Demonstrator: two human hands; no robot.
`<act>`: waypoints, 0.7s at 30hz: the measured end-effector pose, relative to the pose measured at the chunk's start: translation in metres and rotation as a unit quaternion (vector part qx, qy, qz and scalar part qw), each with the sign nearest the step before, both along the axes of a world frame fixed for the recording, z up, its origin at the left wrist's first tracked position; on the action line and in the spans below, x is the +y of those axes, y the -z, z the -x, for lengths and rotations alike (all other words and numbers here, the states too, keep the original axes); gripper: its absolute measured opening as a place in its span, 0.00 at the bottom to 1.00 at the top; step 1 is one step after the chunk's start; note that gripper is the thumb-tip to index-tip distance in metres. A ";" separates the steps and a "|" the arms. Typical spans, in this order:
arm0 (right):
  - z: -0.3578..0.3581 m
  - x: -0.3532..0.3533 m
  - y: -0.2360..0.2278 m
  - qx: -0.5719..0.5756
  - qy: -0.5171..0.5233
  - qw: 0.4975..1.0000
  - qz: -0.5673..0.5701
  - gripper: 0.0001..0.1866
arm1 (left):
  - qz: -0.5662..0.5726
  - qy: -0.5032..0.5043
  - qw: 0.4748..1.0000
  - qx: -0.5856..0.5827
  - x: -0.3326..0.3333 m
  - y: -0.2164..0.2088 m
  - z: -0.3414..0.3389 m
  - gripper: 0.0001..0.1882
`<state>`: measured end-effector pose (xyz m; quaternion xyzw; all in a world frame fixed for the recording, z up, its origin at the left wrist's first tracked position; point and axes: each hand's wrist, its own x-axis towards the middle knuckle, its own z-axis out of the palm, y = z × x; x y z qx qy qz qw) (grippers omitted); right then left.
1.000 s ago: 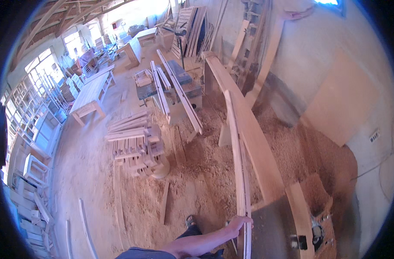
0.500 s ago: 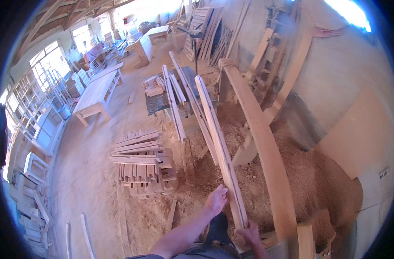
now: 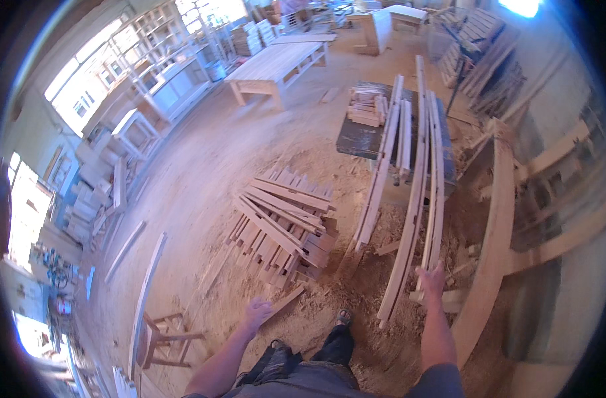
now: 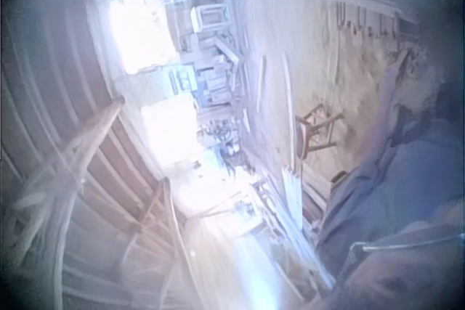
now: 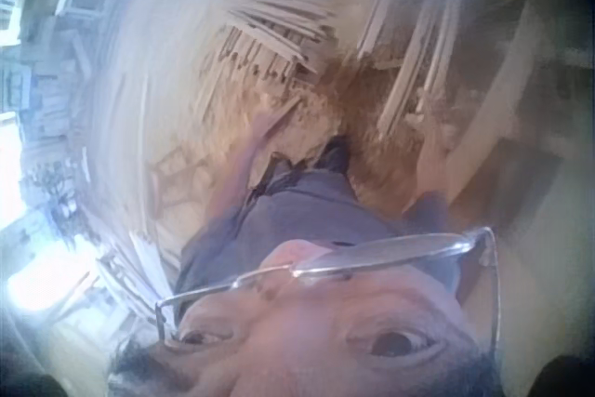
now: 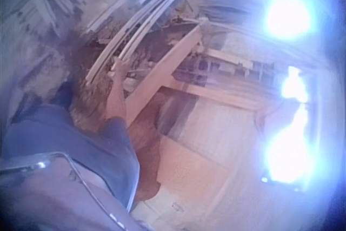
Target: The person picks up a curved wooden piece, feeds it through a stationary shaping machine to mill the edges, and places it on a stack of finished pieces.
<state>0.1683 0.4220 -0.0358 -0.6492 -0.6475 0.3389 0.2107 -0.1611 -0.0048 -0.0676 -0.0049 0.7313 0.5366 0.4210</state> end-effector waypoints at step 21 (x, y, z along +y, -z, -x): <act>0.225 -0.328 0.031 0.111 -0.620 0.776 -0.037 0.23 | 0.063 -0.331 0.937 0.095 -0.273 0.058 -0.130 0.33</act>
